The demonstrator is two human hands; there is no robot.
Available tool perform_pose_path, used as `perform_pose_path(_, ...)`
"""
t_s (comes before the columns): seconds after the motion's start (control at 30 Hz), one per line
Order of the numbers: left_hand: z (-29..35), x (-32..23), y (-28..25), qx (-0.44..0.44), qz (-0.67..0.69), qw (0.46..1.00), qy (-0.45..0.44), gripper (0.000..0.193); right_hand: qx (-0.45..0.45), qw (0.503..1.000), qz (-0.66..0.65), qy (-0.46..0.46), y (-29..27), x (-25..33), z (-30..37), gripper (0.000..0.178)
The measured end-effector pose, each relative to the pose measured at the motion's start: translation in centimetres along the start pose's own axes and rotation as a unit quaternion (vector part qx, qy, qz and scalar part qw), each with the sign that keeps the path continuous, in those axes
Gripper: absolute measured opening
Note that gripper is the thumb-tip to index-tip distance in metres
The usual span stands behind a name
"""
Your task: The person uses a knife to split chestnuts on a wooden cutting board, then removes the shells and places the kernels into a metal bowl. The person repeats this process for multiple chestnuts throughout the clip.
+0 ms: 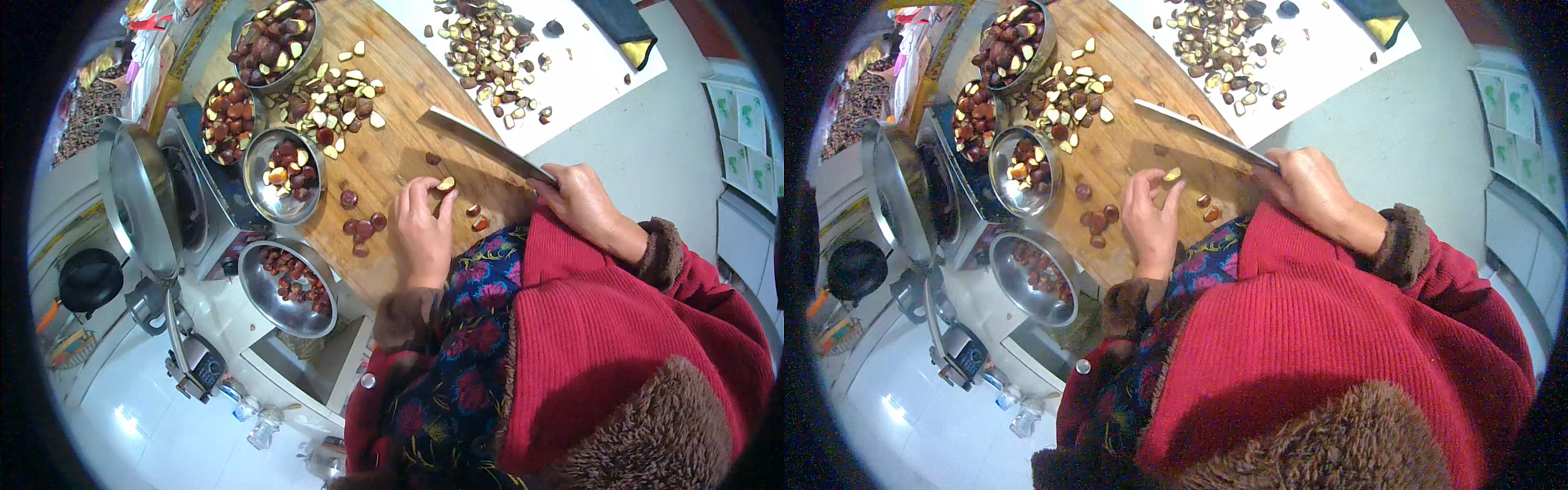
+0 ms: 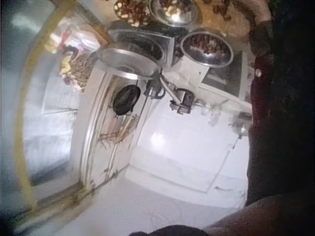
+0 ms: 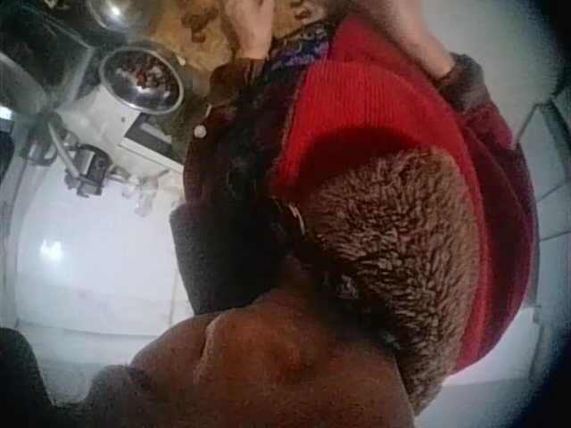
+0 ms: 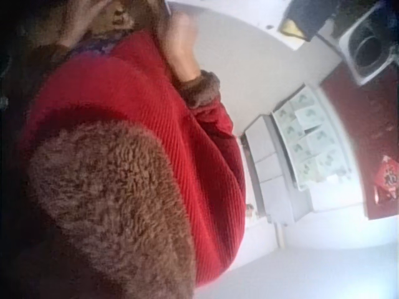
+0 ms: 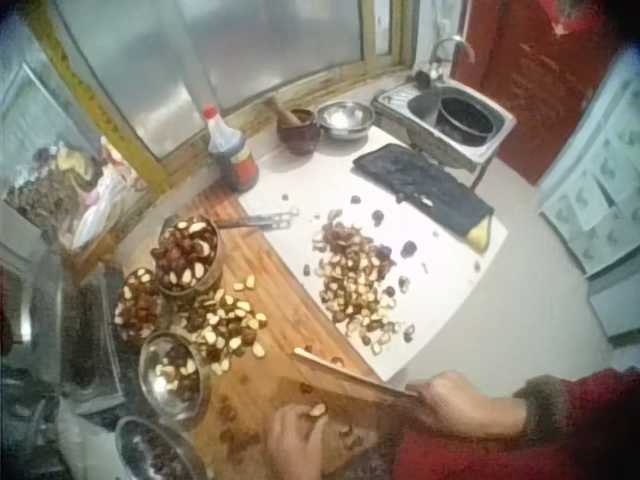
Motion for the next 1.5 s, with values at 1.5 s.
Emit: perform_pose_path(1.5, 5.6, 2.7, -3.4, -0.065, 0.067, 0.988, -0.126, 0.032, 0.050, 0.994, 0.087, -0.042, 0.1, -1.6, 0.2, 0.017)
Point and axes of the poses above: each hand's wrist, its own z-axis away from the middle knuckle, its own y-axis out of the palm, x = y × z, the point moved 1 cm from there along -z, towards the middle knuckle, and after that the axes turned 5 degrees about -z, right-handed, at the moved point
